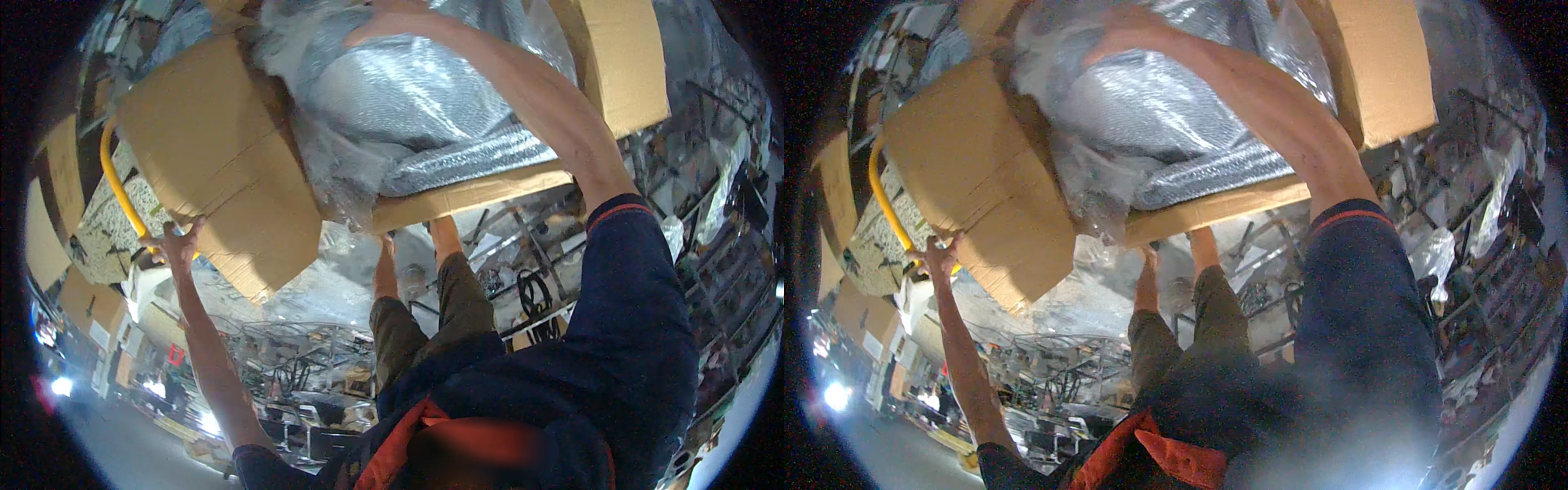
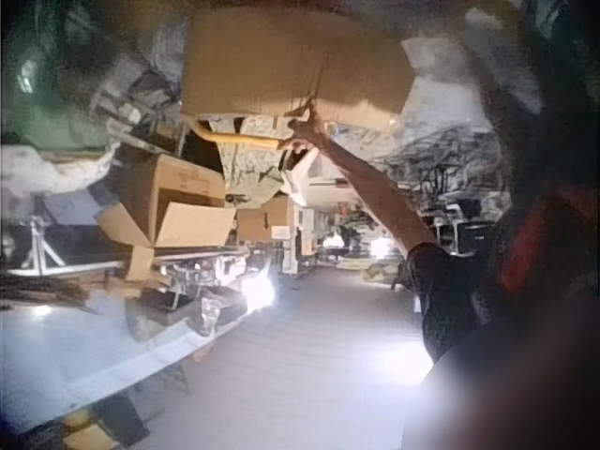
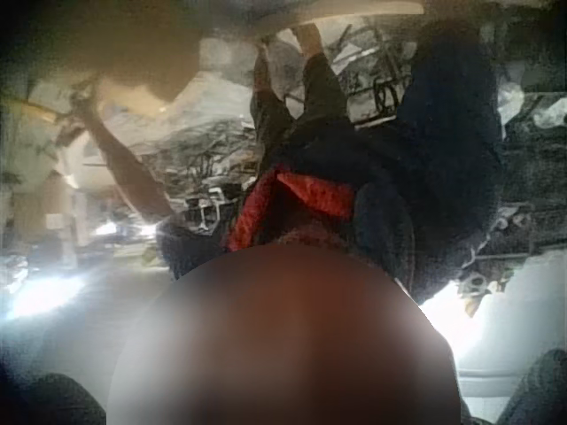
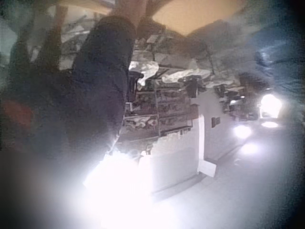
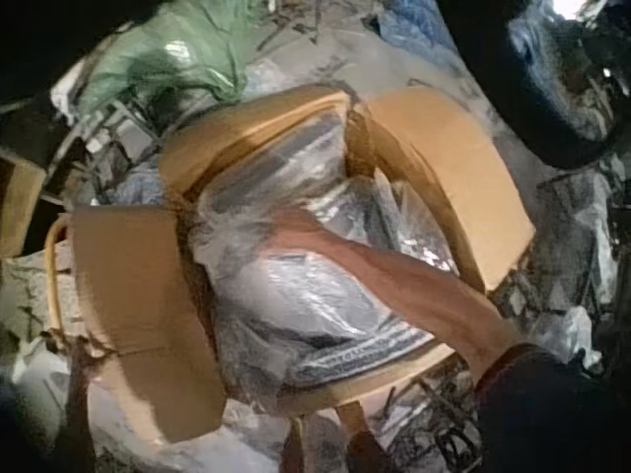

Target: The person uses a utility knife to cut open a large cardboard box, removes bubble-wrapped items, and places them on the floor. They then open a smaller box to reveal a plastic tray containing small metal parts, which they inspect.

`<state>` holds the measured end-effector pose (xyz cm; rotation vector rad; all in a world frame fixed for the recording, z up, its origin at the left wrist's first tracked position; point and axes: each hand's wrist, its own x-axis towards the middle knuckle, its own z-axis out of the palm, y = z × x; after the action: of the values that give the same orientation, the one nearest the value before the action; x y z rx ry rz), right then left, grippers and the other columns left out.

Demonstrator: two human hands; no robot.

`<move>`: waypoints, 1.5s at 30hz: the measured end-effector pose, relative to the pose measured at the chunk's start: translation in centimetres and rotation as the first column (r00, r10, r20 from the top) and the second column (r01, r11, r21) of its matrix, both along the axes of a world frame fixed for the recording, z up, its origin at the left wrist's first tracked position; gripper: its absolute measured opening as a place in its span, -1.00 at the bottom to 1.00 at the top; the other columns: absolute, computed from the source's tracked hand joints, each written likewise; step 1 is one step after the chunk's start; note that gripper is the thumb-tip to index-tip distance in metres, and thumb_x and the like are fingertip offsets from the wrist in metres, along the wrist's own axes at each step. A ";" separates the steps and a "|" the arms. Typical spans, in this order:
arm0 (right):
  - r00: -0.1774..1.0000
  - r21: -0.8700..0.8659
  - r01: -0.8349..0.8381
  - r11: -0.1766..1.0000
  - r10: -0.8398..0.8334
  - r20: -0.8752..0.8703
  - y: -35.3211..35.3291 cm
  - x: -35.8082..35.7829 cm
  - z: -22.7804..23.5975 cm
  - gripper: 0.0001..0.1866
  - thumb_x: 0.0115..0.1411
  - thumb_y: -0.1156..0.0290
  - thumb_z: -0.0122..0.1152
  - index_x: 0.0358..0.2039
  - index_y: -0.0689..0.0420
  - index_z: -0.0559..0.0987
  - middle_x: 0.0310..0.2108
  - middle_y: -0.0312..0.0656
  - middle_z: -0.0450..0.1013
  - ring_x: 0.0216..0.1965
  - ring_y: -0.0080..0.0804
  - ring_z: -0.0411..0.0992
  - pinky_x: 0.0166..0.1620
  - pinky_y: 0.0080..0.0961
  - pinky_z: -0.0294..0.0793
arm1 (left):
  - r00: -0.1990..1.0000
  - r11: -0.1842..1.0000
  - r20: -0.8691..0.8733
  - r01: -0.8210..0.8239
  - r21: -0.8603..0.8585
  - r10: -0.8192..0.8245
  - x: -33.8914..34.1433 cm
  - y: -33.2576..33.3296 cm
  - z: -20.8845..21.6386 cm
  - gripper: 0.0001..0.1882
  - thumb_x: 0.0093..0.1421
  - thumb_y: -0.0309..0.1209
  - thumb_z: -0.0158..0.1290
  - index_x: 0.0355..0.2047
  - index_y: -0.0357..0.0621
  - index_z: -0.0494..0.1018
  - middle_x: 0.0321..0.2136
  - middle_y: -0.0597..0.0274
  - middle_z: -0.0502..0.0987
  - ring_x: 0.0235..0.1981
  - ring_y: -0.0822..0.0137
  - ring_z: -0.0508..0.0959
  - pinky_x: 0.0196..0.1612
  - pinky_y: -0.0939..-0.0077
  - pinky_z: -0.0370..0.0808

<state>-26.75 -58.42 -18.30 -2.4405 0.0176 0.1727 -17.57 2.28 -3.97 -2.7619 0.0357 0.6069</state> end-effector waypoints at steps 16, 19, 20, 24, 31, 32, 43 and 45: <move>0.947 0.085 0.299 0.950 -0.285 -0.146 -6.4 -11.8 9.0 -0.09 -0.35 -0.27 0.53 -0.15 0.28 0.64 -0.29 0.18 0.59 -0.15 0.13 0.57 0.00 -0.10 0.53 | 0.719 0.791 0.540 0.594 -0.149 -0.438 -7.2 -23.6 0.7 0.02 -0.01 -0.11 0.34 0.37 -0.23 0.09 0.40 -0.25 -0.05 0.45 -0.21 -0.10 0.39 -0.19 0.08; 0.955 -0.004 0.193 0.981 -0.188 -0.228 -7.2 -13.1 7.8 -0.14 -0.17 -0.17 0.50 -0.02 0.30 0.58 -0.18 0.16 0.58 -0.09 0.09 0.56 0.04 -0.14 0.51 | 0.558 0.612 0.327 0.786 0.087 -0.763 -9.4 -29.3 -1.1 0.08 -0.06 -0.02 0.33 0.40 -0.12 0.08 0.42 -0.20 -0.04 0.38 -0.46 -0.04 0.40 -0.29 -0.02; 0.948 -0.002 0.212 0.977 -0.206 -0.241 -6.9 -13.7 7.3 -0.16 -0.16 -0.10 0.50 -0.01 0.32 0.55 -0.17 0.20 0.56 -0.08 0.12 0.54 0.03 -0.10 0.50 | 0.604 0.627 0.203 0.776 0.073 -0.771 -10.1 -30.9 -2.4 0.04 -0.06 -0.05 0.32 0.38 -0.11 0.13 0.41 -0.18 0.00 0.39 -0.43 -0.05 0.40 -0.30 -0.07; 0.940 -0.073 0.241 0.968 -0.251 -0.231 -5.9 -15.0 6.0 -0.19 -0.14 0.13 0.49 0.05 0.38 0.41 -0.11 0.31 0.47 -0.05 0.24 0.47 0.02 0.02 0.48 | 0.612 0.610 0.062 0.764 0.212 -0.788 -10.8 -34.5 -5.2 -0.30 0.18 -0.23 0.06 0.32 -0.22 0.24 0.40 -0.06 0.11 0.42 -0.31 -0.05 0.41 -0.30 -0.14; 0.967 -0.206 0.252 0.946 -0.239 0.083 -5.8 -16.9 4.9 -0.16 -0.15 0.27 0.47 0.12 0.37 0.32 -0.03 0.33 0.38 0.00 0.33 0.41 0.09 0.01 0.45 | 0.495 0.472 -0.051 0.851 0.230 -0.867 -13.6 -33.4 -6.6 -0.35 0.20 -0.29 -0.02 0.30 -0.26 0.28 0.41 -0.08 0.09 0.44 -0.20 -0.04 0.41 -0.29 -0.13; 0.959 -0.210 0.279 0.937 -0.285 0.002 -6.0 -17.2 4.6 -0.12 -0.15 0.25 0.48 0.15 0.37 0.31 -0.02 0.33 0.38 0.02 0.32 0.41 0.11 -0.01 0.45 | 0.452 0.441 -0.003 0.874 0.205 -0.892 -14.4 -32.1 -7.1 -0.34 0.18 -0.32 0.01 0.30 -0.27 0.27 0.41 -0.08 0.09 0.44 -0.22 -0.02 0.42 -0.28 -0.13; 0.874 -0.260 0.412 0.873 -0.459 -0.158 -8.5 -22.3 -1.0 0.16 -0.13 0.04 0.55 0.36 0.30 0.11 0.13 0.37 0.33 0.15 0.31 0.34 0.18 -0.06 0.41 | 0.763 0.734 -0.555 -0.162 -0.659 -0.330 -14.4 -23.3 -15.2 -0.14 0.21 -0.10 0.15 0.39 -0.23 0.06 0.35 -0.02 0.19 0.39 0.06 0.15 0.40 0.11 0.07; 0.858 -0.261 0.452 0.853 -0.496 -0.132 -8.7 -23.3 -1.9 0.13 -0.10 0.02 0.55 0.34 0.30 0.15 0.08 0.35 0.36 0.10 0.31 0.37 0.14 -0.04 0.43 | 0.702 0.476 -0.679 -0.532 -0.700 -0.214 -13.7 -25.6 -19.5 -0.09 0.25 0.07 0.10 0.40 -0.23 0.03 0.33 0.04 0.20 0.34 0.13 0.20 0.38 0.16 0.10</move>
<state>-50.03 -67.11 -20.18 -2.5421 0.7652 0.1921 -31.24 -23.35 -23.47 -3.1984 0.3212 2.2796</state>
